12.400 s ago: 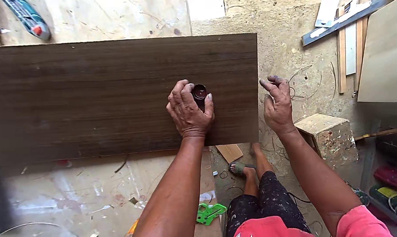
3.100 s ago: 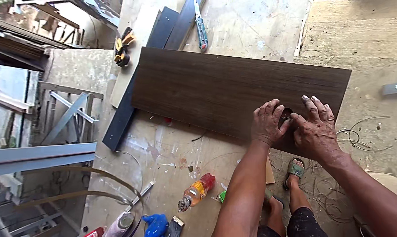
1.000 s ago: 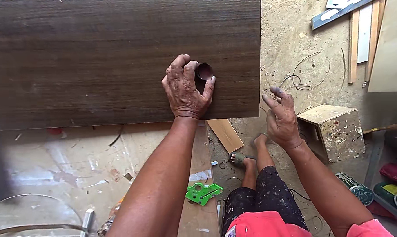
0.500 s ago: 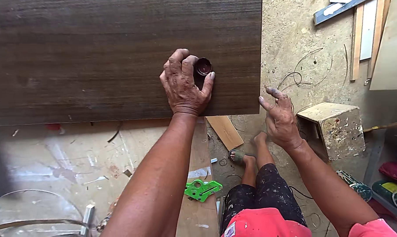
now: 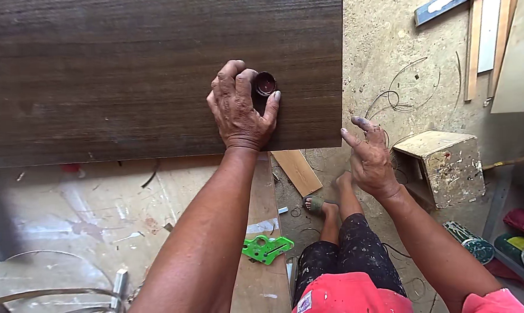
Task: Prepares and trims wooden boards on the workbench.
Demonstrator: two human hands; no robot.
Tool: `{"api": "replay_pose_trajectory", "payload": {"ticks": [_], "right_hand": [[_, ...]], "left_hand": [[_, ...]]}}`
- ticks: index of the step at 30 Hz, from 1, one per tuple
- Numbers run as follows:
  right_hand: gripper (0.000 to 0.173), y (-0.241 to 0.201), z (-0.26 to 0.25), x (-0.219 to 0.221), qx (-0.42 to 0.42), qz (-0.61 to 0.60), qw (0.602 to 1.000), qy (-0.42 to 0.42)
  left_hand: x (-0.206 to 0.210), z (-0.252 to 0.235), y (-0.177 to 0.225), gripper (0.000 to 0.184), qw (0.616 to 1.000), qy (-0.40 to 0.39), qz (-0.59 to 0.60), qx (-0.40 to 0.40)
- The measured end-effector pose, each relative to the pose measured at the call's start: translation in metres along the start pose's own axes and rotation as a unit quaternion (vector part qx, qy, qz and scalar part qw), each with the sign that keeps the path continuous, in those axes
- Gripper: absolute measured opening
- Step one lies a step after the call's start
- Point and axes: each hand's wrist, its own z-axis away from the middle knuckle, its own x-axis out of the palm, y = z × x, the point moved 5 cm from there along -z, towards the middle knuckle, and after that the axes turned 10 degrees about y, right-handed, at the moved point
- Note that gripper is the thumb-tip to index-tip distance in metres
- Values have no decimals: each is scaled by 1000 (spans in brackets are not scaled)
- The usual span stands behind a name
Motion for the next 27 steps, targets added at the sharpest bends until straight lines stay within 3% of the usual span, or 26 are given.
{"api": "replay_pose_trajectory", "payload": {"ticks": [3,11,23,27], "right_hand": [[43,-2,0,-5,-2,-26,1000,14],[48,0,-9,0,-9,9,1000,-7],[37,-6,25,-6,-13,-44,999,9],[44,-6,23,-7,-2,-26,999,20]], "left_hand": [[0,0,0,57,1000,0,0,-1],[1,0,-1,57,1000,1,-1,1],[1,0,-1,57,1000,0,-3,1],[0,0,0,55,1000,5,-3,1]]}}
